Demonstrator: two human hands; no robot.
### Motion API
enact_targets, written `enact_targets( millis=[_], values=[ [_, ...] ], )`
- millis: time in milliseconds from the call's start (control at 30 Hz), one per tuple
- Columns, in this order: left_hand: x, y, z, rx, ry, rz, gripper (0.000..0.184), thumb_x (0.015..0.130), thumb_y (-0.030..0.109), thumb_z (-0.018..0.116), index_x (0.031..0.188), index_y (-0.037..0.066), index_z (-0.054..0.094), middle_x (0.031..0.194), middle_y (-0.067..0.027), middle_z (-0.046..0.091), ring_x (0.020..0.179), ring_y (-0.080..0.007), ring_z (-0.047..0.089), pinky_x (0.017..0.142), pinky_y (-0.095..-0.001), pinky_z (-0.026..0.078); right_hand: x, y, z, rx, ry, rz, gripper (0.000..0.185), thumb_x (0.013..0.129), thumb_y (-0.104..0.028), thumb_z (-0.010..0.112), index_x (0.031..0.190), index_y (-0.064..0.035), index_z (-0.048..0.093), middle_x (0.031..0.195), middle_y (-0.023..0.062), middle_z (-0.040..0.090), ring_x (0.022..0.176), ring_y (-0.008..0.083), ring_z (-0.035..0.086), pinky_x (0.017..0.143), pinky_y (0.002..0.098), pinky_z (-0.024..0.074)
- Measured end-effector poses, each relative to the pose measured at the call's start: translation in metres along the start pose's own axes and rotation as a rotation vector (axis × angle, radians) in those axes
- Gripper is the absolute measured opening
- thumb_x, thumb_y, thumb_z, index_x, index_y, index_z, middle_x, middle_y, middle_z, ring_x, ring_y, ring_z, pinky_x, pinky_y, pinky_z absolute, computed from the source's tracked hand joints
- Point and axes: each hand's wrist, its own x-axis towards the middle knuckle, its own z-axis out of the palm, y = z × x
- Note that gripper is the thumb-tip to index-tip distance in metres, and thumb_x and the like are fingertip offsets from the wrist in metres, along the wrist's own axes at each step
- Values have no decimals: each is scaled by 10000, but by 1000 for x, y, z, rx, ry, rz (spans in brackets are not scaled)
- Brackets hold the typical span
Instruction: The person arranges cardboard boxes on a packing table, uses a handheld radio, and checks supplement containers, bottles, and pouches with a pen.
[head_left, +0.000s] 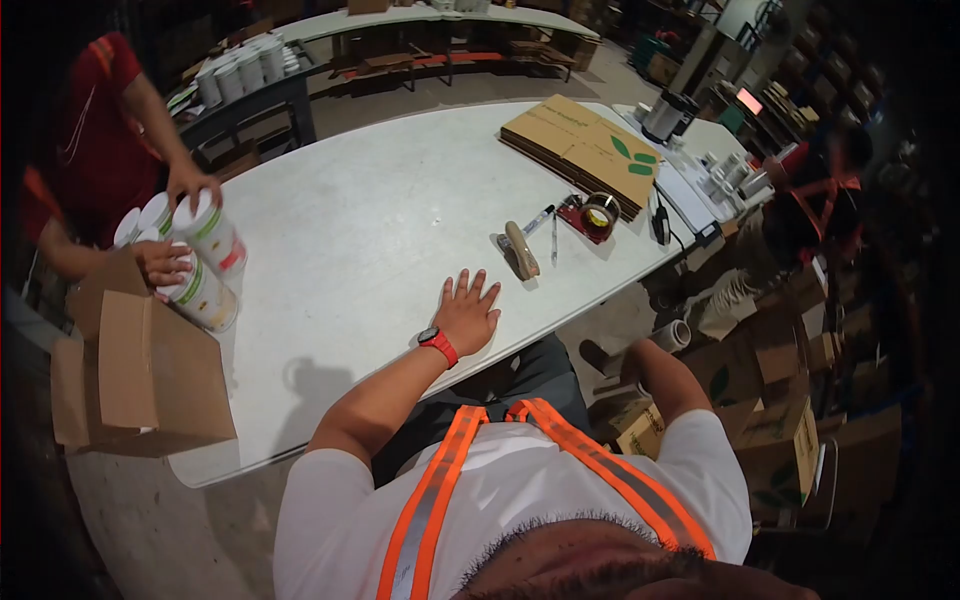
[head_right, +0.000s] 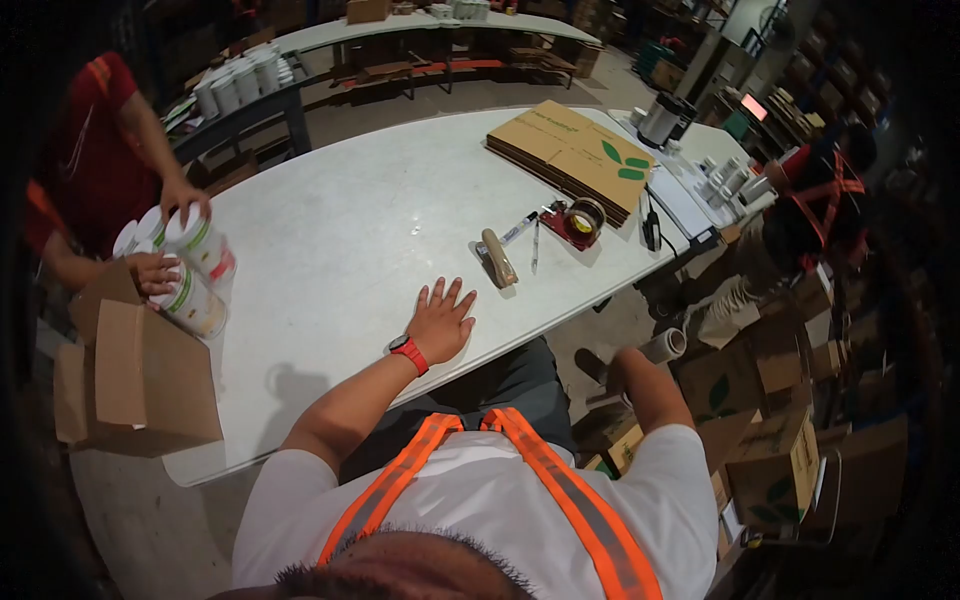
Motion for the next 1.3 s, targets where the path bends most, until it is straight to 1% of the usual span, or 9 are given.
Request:
enact_targets(
  millis=[233,333,400,500,733,800,1100,1200,1300],
  values=[
    [2,0,1,-1,-12,1,577,1059,411,439,1581,165,438,1677,-184,320,1561,-425,239,1249,-617,171,-46,-61,-12,4,136,-115,793,879,-569,753,1499,-125,535,1414,133,621,1205,281,647,1055,432,490],
    [2,-2,3,-6,12,13,578,1050,394,447,1575,153,445,1671,-193,324,1550,-439,250,1243,-630,175,-81,-18,-4,155,91,-108,804,875,-573,755,1505,-127,531,1435,135,609,1223,285,638,1068,434,482],
    [2,-2,4,-7,12,7,576,1051,387,446,1577,151,442,1672,-195,321,1551,-440,246,1243,-630,174,-65,22,-14,173,-11,-53,863,855,-604,759,1532,-133,504,1510,143,548,1317,316,572,1122,462,431],
    [3,-3,5,0,6,7,577,1051,392,438,1576,152,444,1673,-193,321,1553,-441,242,1244,-632,166,-46,42,-17,48,-15,14,875,856,-616,751,1538,-131,496,1522,141,539,1332,327,561,1129,463,426],
    [3,-3,-1,8,-3,9,571,1057,405,427,1567,150,458,1670,-189,327,1554,-433,241,1243,-625,178,9,-90,-29,-262,177,-92,903,858,-646,732,1552,-128,478,1550,136,520,1365,351,535,1145,466,416],
    [1,-3,0,16,-11,13,572,1062,418,417,1567,154,457,1674,-185,322,1559,-428,232,1245,-622,174,3,-98,-33,-301,154,-147,911,858,-655,726,1556,-127,473,1558,134,514,1375,358,528,1150,467,413],
    [2,-2,5,-14,-17,-16,576,1072,401,404,1597,165,410,1695,-173,282,1570,-426,211,1257,-616,152,26,73,-32,-437,-78,-29,950,855,-712,689,1561,-116,465,1570,145,509,1408,381,504,1161,463,408],
    [0,2,-5,-36,-50,-25,580,1074,403,403,1599,156,406,1699,-173,273,1571,-423,211,1258,-615,151,49,41,-38,-436,-81,81,940,867,-716,669,1556,-112,466,1562,167,511,1417,382,494,1168,465,397],
    [-2,2,-13,-20,-83,-18,587,1074,406,403,1597,139,406,1697,-183,270,1569,-426,212,1257,-614,156,48,-29,-35,-553,33,-33,953,858,-720,676,1559,-111,459,1562,177,506,1430,379,478,1176,468,385]
  ],
)
